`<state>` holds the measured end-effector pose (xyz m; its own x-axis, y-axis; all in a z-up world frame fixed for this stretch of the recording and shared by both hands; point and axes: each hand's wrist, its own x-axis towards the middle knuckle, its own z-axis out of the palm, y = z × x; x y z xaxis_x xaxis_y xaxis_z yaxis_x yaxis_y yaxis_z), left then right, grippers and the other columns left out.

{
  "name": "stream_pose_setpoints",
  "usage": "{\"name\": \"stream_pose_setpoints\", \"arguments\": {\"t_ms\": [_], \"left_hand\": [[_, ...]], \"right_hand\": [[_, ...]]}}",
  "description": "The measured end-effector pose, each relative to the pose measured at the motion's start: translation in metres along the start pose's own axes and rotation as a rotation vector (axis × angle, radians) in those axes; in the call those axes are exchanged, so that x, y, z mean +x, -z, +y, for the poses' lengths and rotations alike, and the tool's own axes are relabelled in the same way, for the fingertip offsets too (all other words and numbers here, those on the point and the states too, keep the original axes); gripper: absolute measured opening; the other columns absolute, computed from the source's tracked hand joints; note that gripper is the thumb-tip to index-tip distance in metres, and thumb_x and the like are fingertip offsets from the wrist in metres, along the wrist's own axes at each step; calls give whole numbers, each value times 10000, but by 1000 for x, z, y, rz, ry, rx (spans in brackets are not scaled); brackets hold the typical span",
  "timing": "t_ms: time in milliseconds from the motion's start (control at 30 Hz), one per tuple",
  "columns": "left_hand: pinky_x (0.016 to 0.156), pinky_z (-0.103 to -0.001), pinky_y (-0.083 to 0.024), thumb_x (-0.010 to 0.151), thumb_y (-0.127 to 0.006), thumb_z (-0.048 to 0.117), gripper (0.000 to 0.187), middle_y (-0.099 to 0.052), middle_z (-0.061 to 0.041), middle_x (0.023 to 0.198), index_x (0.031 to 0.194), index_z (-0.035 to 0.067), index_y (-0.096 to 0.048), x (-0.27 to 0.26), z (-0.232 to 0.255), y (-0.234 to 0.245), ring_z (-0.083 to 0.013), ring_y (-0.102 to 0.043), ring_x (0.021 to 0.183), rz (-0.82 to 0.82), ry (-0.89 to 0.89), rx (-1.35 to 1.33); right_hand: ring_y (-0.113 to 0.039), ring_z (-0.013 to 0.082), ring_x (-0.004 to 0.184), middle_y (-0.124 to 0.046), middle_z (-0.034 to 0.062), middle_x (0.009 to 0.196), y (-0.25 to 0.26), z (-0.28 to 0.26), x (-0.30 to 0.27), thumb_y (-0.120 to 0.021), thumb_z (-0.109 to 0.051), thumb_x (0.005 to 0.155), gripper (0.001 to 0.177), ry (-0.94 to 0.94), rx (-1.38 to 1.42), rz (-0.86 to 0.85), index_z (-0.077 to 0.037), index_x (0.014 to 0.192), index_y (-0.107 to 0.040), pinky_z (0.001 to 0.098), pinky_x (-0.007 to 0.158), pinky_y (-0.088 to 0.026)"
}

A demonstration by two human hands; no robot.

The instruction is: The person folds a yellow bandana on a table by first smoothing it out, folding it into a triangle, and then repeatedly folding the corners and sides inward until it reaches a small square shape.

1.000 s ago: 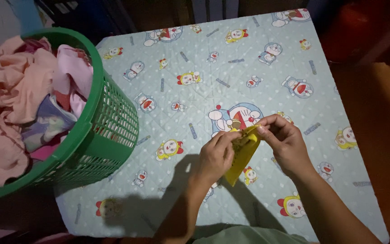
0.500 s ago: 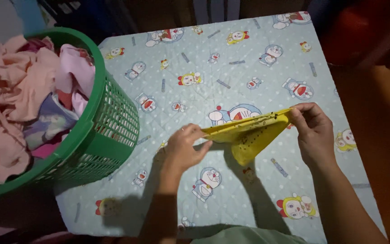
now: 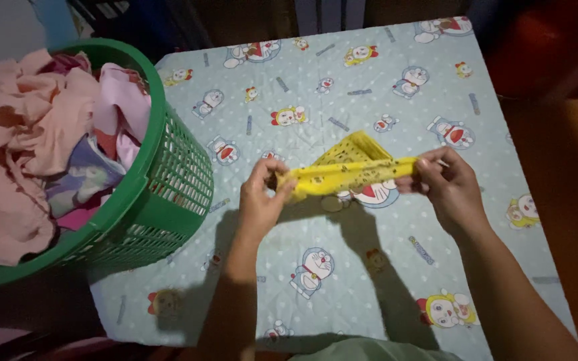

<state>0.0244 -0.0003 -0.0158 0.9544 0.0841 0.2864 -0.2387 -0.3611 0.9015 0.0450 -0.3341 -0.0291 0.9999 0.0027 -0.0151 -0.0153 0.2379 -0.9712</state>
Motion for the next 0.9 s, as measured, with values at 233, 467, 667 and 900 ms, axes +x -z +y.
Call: {"name": "stream_pose_setpoints", "arguments": {"t_ms": [233, 467, 667, 900], "left_hand": [[727, -319, -567, 787, -769, -48, 524, -711, -99, 1029, 1275, 121, -686, 27, -20, 11, -232, -683, 931, 162, -172, 442], [864, -349, -594, 930, -642, -87, 222, -686, -132, 1243, 1125, 19, -635, 49, -54, 0, -265, -752, 1035, 285, -105, 96], [963, -344, -547, 893, -608, -113, 555, -656, -174, 1176, 1403, 87, -518, 29, -62, -4, -268, -678, 1095, 215, -211, 102], [827, -330, -559, 893, -674, -24, 706, -762, -55, 1117, 1534, 194, -474, -38, -61, -4, -206, -735, 961, 28, 65, 346]], "right_hand": [[-723, 160, 865, -759, 130, 1034, -39, -3, 48, -745, -40, 869, 489, 123, -601, -100, -13, 1348, -647, 291, 767, -583], [-680, 96, 885, -776, 78, 1009, -67, 0, 97, -718, -83, 993, 186, 204, -584, -64, -28, 1163, -766, 243, 781, -542], [-700, 76, 980, -760, 63, 1166, -64, 13, 89, -691, -29, 997, 166, 392, -494, -83, -8, 1157, -729, 231, 867, -574], [-713, 114, 994, -761, 67, 1165, -17, 90, 58, -698, -5, 953, 184, 218, -525, -181, -32, 1132, -730, 279, 897, -595]]}}
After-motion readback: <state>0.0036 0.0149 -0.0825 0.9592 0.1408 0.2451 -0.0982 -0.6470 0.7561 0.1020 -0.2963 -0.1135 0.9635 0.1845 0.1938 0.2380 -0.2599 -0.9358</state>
